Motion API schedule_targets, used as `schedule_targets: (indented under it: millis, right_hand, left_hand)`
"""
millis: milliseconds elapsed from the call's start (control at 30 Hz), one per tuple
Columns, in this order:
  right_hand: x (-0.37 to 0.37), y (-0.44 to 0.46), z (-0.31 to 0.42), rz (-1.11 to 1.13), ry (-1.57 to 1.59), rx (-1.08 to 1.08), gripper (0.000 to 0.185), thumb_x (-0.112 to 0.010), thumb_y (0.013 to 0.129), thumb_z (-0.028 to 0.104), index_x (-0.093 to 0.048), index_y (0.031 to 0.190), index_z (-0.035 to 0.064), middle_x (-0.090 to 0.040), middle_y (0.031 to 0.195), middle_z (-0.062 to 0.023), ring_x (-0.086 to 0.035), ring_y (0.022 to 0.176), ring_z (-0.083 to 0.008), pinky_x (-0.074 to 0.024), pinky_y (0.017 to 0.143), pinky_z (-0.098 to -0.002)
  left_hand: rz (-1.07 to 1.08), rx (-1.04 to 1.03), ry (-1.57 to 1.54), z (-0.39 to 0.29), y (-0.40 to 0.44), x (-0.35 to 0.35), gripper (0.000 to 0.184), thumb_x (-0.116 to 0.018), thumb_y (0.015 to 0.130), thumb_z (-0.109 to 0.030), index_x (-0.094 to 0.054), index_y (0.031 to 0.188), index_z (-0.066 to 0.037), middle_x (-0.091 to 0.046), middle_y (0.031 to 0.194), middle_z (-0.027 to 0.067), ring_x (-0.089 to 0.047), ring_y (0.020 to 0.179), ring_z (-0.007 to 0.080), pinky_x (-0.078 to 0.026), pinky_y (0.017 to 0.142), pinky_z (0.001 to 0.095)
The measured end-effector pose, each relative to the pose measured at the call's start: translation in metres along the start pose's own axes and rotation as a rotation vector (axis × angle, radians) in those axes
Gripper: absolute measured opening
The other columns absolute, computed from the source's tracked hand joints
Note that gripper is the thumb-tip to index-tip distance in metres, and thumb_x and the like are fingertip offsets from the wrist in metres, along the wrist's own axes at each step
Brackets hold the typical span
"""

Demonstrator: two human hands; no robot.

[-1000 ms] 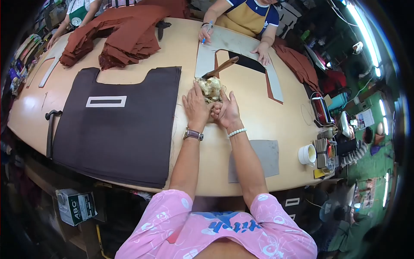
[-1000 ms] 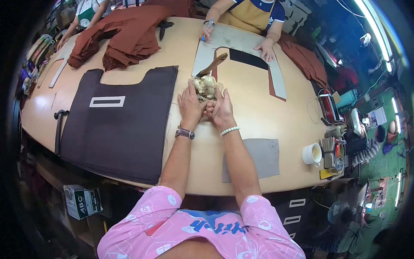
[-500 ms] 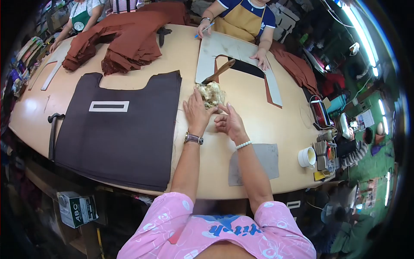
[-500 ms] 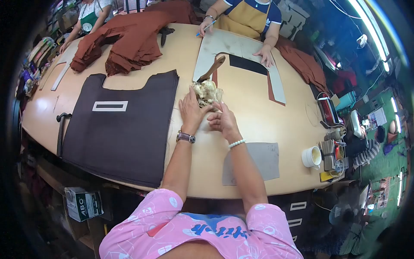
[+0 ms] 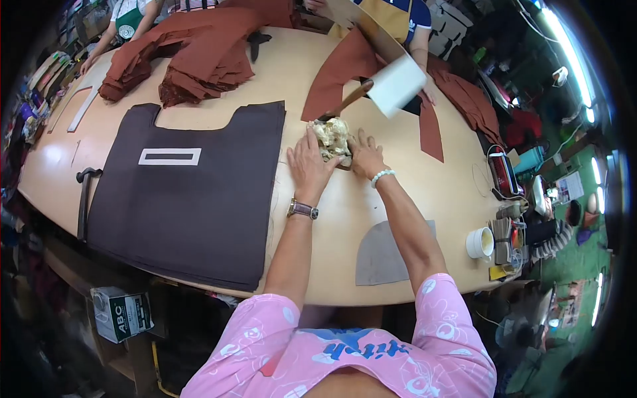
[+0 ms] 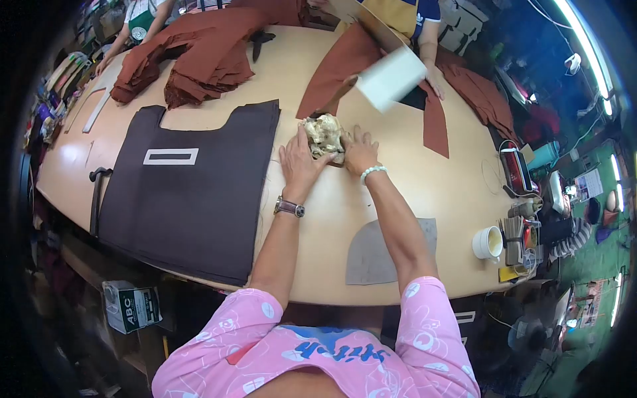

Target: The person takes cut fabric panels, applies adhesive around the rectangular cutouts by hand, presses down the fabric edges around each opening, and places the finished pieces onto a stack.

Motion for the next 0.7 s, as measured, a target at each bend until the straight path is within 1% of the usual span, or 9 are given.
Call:
schedule_targets:
  millis: [67, 100, 133, 233, 433, 533, 633, 700]
  right_hand:
    - [-0.003, -0.001, 0.002, -0.082, -0.039, 0.022, 0.058, -0.042, 0.089, 0.018, -0.024, 0.144, 0.0197, -0.018, 0.149, -0.0146, -0.025, 0.132, -0.0420, -0.0224, 0.102, -0.0612]
    - [-0.003, -0.006, 0.005, -0.142, -0.007, 0.029, 0.051, -0.035, 0.092, 0.018, -0.027, 0.142, 0.0162, -0.021, 0.148, -0.0146, -0.025, 0.132, -0.0414, -0.0206, 0.103, -0.0615]
    - [-0.006, -0.008, 0.007, -0.138, 0.010, 0.031, 0.051, -0.036, 0.092, 0.018, -0.028, 0.142, 0.0160, -0.022, 0.147, -0.0148, -0.026, 0.132, -0.0411, -0.0209, 0.103, -0.0613]
    - [-0.002, -0.018, 0.005, -0.142, 0.026, 0.039, 0.052, -0.038, 0.090, 0.017, -0.029, 0.142, 0.0156, -0.026, 0.146, -0.0150, -0.029, 0.130, -0.0401, -0.0226, 0.102, -0.0605]
    - [0.006, -0.037, 0.005, -0.164, 0.035, 0.114, 0.053, -0.041, 0.088, 0.013, -0.032, 0.141, 0.0157, -0.033, 0.142, -0.0147, -0.036, 0.125, -0.0376, -0.0285, 0.097, -0.0574]
    - [0.004, -0.045, 0.005, -0.211, 0.025, 0.124, 0.052, -0.041, 0.087, 0.011, -0.034, 0.139, 0.0138, -0.035, 0.140, -0.0149, -0.037, 0.124, -0.0369, -0.0294, 0.097, -0.0564]
    - [-0.002, -0.059, 0.007, -0.274, -0.031, 0.115, 0.052, -0.042, 0.086, 0.010, -0.036, 0.138, 0.0111, -0.036, 0.139, -0.0153, -0.039, 0.123, -0.0366, -0.0296, 0.097, -0.0558]
    - [-0.005, -0.071, 0.009, -0.294, -0.017, 0.100, 0.052, -0.042, 0.086, 0.010, -0.036, 0.138, 0.0095, -0.037, 0.138, -0.0155, -0.040, 0.122, -0.0367, -0.0299, 0.097, -0.0552]
  left_hand:
    - [0.011, 0.015, 0.009, -0.003, 0.001, -0.003, 0.100, -0.080, 0.061, -0.042, -0.031, 0.136, 0.003, -0.056, 0.115, 0.0168, -0.052, 0.108, 0.0294, -0.033, 0.093, 0.0474]
    - [0.016, 0.024, 0.019, -0.003, 0.002, 0.000, 0.099, -0.080, 0.061, -0.041, -0.031, 0.136, 0.003, -0.056, 0.115, 0.0167, -0.052, 0.108, 0.0292, -0.033, 0.094, 0.0468]
    - [0.025, 0.033, 0.030, -0.003, 0.001, 0.002, 0.099, -0.080, 0.061, -0.041, -0.031, 0.136, 0.002, -0.056, 0.115, 0.0166, -0.052, 0.109, 0.0291, -0.033, 0.094, 0.0462]
    - [0.124, 0.111, 0.024, -0.001, 0.001, -0.001, 0.097, -0.079, 0.063, -0.040, -0.030, 0.137, 0.000, -0.051, 0.125, 0.0127, -0.047, 0.116, 0.0246, -0.031, 0.101, 0.0500]
    - [0.151, 0.111, 0.004, -0.002, 0.002, 0.001, 0.096, -0.079, 0.063, -0.038, -0.029, 0.137, -0.001, -0.050, 0.126, 0.0111, -0.045, 0.118, 0.0238, -0.030, 0.101, 0.0523]
    - [0.141, 0.102, -0.003, -0.002, 0.002, 0.001, 0.096, -0.079, 0.063, -0.038, -0.029, 0.137, -0.001, -0.050, 0.126, 0.0118, -0.046, 0.118, 0.0242, -0.029, 0.101, 0.0528]
    - [0.057, 0.054, -0.014, -0.001, 0.001, 0.000, 0.098, -0.080, 0.061, -0.041, -0.033, 0.136, 0.002, -0.055, 0.119, 0.0167, -0.050, 0.113, 0.0289, -0.031, 0.098, 0.0472]
    - [0.038, 0.060, 0.000, -0.001, -0.001, -0.002, 0.098, -0.079, 0.062, -0.042, -0.033, 0.136, 0.002, -0.054, 0.120, 0.0171, -0.049, 0.114, 0.0293, -0.030, 0.100, 0.0481]
Point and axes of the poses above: each hand's wrist, its own y-axis towards the middle knuckle, its own x-axis out of the back of the hand, z = x × y, the point moved 7 cm from there along y, towards the middle knuckle
